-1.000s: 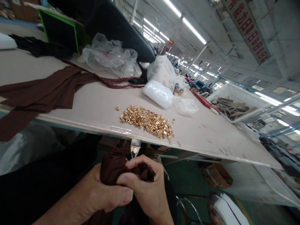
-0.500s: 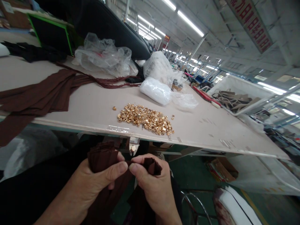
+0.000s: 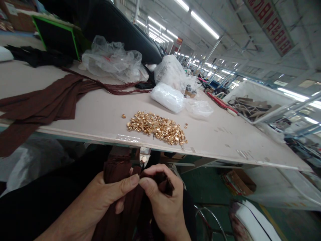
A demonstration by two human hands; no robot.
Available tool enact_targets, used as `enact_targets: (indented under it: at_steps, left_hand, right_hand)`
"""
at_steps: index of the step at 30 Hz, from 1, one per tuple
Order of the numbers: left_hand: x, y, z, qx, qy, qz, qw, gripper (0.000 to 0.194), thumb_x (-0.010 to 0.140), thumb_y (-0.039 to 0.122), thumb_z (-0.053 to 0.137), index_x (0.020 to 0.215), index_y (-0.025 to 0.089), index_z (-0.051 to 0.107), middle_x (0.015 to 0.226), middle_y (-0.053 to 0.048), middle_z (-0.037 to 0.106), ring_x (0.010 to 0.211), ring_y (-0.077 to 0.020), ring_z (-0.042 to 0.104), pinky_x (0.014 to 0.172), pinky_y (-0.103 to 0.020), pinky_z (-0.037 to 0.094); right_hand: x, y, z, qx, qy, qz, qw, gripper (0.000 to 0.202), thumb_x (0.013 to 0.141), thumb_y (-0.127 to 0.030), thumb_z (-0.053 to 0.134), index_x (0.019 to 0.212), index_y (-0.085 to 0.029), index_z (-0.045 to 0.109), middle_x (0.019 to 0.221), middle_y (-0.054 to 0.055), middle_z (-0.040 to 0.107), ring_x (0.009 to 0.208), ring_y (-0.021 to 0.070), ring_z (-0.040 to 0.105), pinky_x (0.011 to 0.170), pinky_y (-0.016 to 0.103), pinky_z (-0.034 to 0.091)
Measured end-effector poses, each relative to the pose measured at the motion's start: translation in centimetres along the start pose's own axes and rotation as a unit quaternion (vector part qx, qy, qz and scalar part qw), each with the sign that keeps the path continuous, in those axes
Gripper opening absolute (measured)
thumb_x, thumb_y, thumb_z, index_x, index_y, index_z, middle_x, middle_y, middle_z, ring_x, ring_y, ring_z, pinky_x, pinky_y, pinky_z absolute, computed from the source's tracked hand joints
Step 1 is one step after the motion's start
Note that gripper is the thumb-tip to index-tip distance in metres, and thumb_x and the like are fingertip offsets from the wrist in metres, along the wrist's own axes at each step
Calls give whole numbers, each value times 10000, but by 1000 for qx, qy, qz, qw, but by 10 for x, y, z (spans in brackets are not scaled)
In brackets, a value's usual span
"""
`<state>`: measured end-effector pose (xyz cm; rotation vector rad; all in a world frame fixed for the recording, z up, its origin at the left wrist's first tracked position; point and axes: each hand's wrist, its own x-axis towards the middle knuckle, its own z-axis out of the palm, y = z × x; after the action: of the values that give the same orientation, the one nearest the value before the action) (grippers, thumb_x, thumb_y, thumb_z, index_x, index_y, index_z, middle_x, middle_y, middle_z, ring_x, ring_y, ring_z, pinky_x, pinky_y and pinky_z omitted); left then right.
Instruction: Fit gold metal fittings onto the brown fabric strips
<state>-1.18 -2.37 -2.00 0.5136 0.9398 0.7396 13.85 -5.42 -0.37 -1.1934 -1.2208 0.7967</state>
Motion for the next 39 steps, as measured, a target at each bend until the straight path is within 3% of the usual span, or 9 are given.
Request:
enact_targets:
  at_steps: [6, 10, 13, 21, 28, 35, 39]
  left_hand:
    - [-3, 4, 6, -89, -6, -37, 995, 475, 557, 423, 995, 496, 176, 593, 421, 46, 506, 416, -84, 459, 426, -187, 395]
    - [-1, 10, 9, -93, -13, -13, 996, 311, 599, 348, 973, 630, 185, 711, 433, 64, 486, 409, -86, 420, 419, -199, 389]
    - [3, 13, 10, -65, -13, 4, 998, 297, 599, 339, 966, 634, 177, 720, 440, 54, 500, 419, -80, 413, 420, -188, 372]
    - [9, 11, 8, -33, -11, 3, 999, 381, 612, 435, 948, 599, 173, 671, 448, 47, 511, 432, -70, 415, 452, -183, 399]
    - [9, 16, 15, -30, -10, -1, 1000, 374, 566, 402, 956, 532, 186, 652, 434, 54, 481, 423, -80, 390, 443, -208, 372]
    - [11, 15, 17, 1, 2, 13, 1000, 424, 579, 441, 932, 463, 208, 597, 429, 39, 488, 435, -124, 458, 464, -260, 430]
    - [13, 12, 14, 11, 11, 35, 999, 352, 616, 433, 923, 531, 210, 664, 451, 36, 532, 439, -138, 512, 465, -259, 447]
  right_hand:
    - [-2, 3, 4, 87, -6, 126, 988, 274, 750, -318, 870, 664, -173, 654, 613, -45, 558, 541, 80, 430, 500, 204, 375]
    - [-1, 6, 6, 280, -13, 247, 927, 344, 764, -457, 835, 717, -167, 658, 458, -101, 456, 345, 14, 199, 324, 157, 214]
    - [5, 4, 9, 338, -3, 290, 895, 341, 686, -378, 865, 647, -166, 601, 518, -67, 570, 330, -16, 189, 301, 130, 210]
    - [14, -1, 15, 338, 29, 322, 884, 323, 612, -288, 839, 631, -187, 533, 513, -89, 565, 309, -20, 225, 280, 112, 220]
    - [17, 1, 14, 352, -5, 318, 880, 315, 647, -299, 830, 584, -168, 550, 510, -88, 512, 316, -24, 203, 281, 117, 212]
    - [19, 3, 16, 335, 4, 313, 889, 273, 637, -297, 814, 582, -156, 587, 513, -72, 543, 298, -17, 252, 273, 122, 209]
    - [18, 10, 17, 334, 8, 295, 895, 264, 665, -307, 812, 599, -146, 613, 535, -43, 599, 287, -14, 277, 268, 129, 222]
